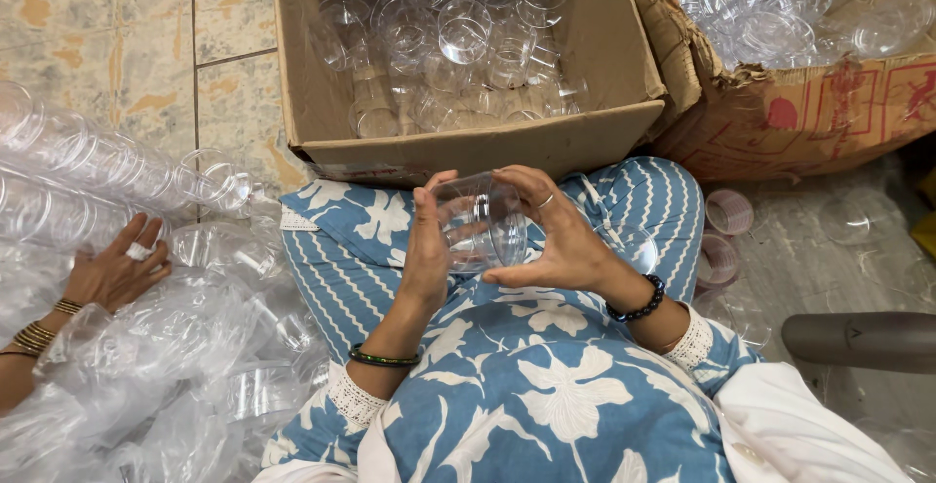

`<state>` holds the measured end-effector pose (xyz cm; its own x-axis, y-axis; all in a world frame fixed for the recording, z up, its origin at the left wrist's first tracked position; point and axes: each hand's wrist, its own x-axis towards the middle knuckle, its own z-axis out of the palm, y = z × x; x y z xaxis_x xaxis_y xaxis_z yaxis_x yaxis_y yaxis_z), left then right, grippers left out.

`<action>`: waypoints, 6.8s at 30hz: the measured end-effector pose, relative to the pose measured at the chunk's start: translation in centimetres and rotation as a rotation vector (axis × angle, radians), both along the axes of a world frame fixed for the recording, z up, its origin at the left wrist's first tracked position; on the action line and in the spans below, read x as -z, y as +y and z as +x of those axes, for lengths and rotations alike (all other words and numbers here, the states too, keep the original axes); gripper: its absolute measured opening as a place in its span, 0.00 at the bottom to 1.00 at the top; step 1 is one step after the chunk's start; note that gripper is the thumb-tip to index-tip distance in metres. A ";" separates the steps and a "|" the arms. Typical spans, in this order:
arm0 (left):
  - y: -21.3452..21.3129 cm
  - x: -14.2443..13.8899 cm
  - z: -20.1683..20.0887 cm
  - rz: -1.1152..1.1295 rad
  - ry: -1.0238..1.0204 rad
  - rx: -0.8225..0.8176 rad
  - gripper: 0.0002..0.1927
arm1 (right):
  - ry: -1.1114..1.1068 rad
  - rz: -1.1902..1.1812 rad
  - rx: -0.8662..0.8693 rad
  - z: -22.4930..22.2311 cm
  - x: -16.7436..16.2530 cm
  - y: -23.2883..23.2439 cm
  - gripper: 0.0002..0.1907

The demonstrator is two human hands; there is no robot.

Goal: The person sits on the floor and nests clear plastic cups one inside another by hand, then places the nested stacks into a cardboard box. They repeatedly pick up loose cups from the floor and from the box, fit them together into stacks, and set the stacks back into the box.

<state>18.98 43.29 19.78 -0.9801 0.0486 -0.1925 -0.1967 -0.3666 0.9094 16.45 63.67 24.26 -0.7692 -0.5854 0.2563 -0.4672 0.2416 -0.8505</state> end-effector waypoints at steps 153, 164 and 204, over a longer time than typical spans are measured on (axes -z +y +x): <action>-0.2 10.0 -1.0 -1.414 0.566 0.255 0.40 | -0.074 1.157 0.361 0.8 10.2 10.1 0.46; 0.9 14.6 -2.9 -0.682 0.126 0.177 0.19 | 0.052 0.443 0.546 3.9 4.6 12.2 0.48; 3.3 7.5 -32.1 -1.276 0.377 0.592 0.32 | -0.163 1.051 0.594 -47.8 14.9 26.4 0.33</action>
<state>-13.17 46.62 12.32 -0.8788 0.4517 -0.1537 0.2903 0.7618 0.5791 -31.32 90.09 9.37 -0.9668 0.0042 -0.2555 0.0441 0.9876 -0.1507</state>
